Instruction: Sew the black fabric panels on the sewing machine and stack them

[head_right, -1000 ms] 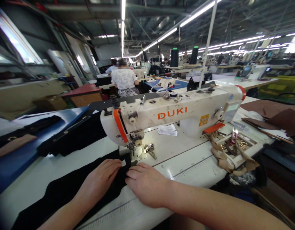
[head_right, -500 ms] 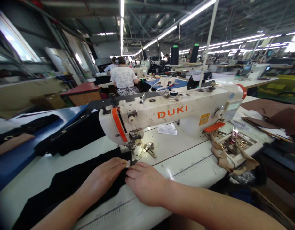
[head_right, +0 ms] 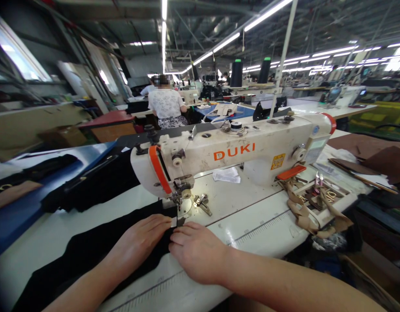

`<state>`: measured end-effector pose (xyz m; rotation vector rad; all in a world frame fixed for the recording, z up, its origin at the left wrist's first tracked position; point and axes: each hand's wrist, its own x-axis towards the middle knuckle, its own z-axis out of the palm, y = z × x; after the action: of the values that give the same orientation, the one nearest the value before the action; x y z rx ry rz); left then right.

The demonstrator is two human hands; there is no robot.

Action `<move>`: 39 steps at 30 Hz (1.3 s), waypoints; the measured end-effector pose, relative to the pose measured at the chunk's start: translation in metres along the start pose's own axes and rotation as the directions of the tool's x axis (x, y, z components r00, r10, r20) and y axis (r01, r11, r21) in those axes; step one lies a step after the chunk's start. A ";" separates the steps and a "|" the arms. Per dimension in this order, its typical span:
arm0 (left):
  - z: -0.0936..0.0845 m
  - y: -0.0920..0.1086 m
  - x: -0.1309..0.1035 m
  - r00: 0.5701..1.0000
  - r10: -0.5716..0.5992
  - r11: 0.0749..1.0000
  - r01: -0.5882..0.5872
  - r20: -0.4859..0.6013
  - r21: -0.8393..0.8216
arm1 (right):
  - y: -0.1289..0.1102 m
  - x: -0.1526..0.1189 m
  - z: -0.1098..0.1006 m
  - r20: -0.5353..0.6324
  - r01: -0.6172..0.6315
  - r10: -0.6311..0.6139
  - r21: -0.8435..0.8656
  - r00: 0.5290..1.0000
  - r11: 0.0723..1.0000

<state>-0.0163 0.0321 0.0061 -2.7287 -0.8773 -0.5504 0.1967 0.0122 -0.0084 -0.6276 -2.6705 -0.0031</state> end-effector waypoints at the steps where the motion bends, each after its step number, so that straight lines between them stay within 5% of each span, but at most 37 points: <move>1: 0.000 0.000 0.000 1.000 0.006 1.000 -0.006 -0.007 0.006 | 0.000 0.000 0.000 -0.002 0.000 0.000 0.001 1.000 1.000; 16: -0.003 0.003 -0.001 1.000 0.000 0.999 0.001 0.023 -0.035 | 0.000 -0.002 0.000 -0.048 -0.011 0.011 0.002 0.999 1.000; 25: -0.004 0.010 -0.007 0.983 -0.175 0.975 0.180 0.055 -0.132 | 0.023 0.011 -0.017 -0.018 -0.174 0.174 0.003 0.985 0.985; 39: -0.001 0.017 -0.013 0.959 -0.260 0.961 0.268 0.108 -0.063 | 0.039 0.023 -0.007 0.040 -0.082 0.088 -0.135 0.995 0.987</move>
<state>-0.0163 0.0112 0.0000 -2.7446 -1.2843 -0.5093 0.1973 0.0565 0.0028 -0.7928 -2.7017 -0.1465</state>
